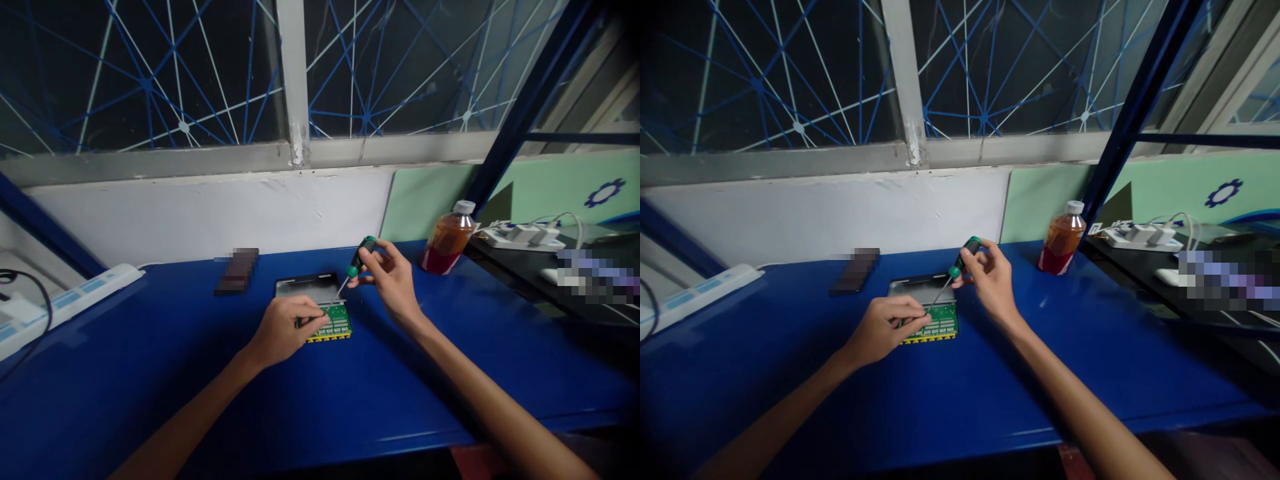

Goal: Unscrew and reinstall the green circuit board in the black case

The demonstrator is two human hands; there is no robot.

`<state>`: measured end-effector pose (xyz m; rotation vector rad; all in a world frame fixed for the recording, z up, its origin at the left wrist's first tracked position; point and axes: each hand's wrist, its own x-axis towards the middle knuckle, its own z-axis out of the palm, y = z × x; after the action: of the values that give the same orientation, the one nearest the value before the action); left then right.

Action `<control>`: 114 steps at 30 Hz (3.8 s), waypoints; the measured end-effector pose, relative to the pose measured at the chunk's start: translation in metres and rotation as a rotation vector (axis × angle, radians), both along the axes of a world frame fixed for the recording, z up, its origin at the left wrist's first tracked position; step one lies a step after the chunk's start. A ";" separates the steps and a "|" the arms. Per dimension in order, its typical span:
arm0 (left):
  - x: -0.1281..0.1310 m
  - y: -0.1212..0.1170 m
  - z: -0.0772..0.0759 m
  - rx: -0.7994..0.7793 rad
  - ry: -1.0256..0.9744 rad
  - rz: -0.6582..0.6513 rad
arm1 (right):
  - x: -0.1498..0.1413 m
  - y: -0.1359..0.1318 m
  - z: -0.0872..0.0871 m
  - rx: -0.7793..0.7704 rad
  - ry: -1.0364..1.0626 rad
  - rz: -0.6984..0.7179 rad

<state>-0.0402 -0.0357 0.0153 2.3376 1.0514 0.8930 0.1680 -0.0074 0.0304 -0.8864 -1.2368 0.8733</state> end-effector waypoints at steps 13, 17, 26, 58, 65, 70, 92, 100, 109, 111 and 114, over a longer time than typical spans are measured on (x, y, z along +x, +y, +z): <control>-0.001 0.000 -0.003 0.028 0.029 0.017 | -0.003 -0.010 0.007 0.092 -0.061 -0.048; -0.003 0.002 -0.004 0.044 0.031 0.027 | -0.003 -0.013 0.008 0.089 -0.098 -0.034; -0.001 0.000 -0.002 0.019 0.091 0.016 | -0.005 -0.013 0.006 0.080 -0.060 0.018; -0.032 0.018 0.004 0.082 0.335 -0.050 | 0.008 -0.003 -0.004 -0.020 0.077 -0.108; -0.028 0.016 -0.002 0.068 0.328 -0.075 | 0.009 0.001 -0.010 -0.120 0.067 -0.126; -0.029 0.015 -0.004 0.035 0.353 -0.077 | 0.011 -0.001 -0.010 -0.145 0.055 -0.170; -0.028 0.013 -0.006 0.024 0.343 -0.065 | 0.012 0.000 -0.009 -0.163 0.013 -0.200; -0.028 0.012 -0.008 0.033 0.354 -0.058 | 0.010 -0.002 -0.010 -0.166 0.001 -0.173; -0.026 0.010 -0.006 0.053 0.366 -0.053 | 0.008 -0.003 -0.008 -0.151 -0.029 -0.182; -0.025 0.010 -0.005 0.058 0.375 -0.049 | 0.009 -0.002 -0.009 -0.144 -0.037 -0.173; -0.025 0.009 -0.005 0.065 0.380 -0.044 | 0.010 -0.001 -0.010 -0.138 -0.028 -0.153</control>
<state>-0.0650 -0.0263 0.0100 2.6406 1.1199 0.4807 0.1775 -0.0087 0.0203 -1.0928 -1.1265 0.8330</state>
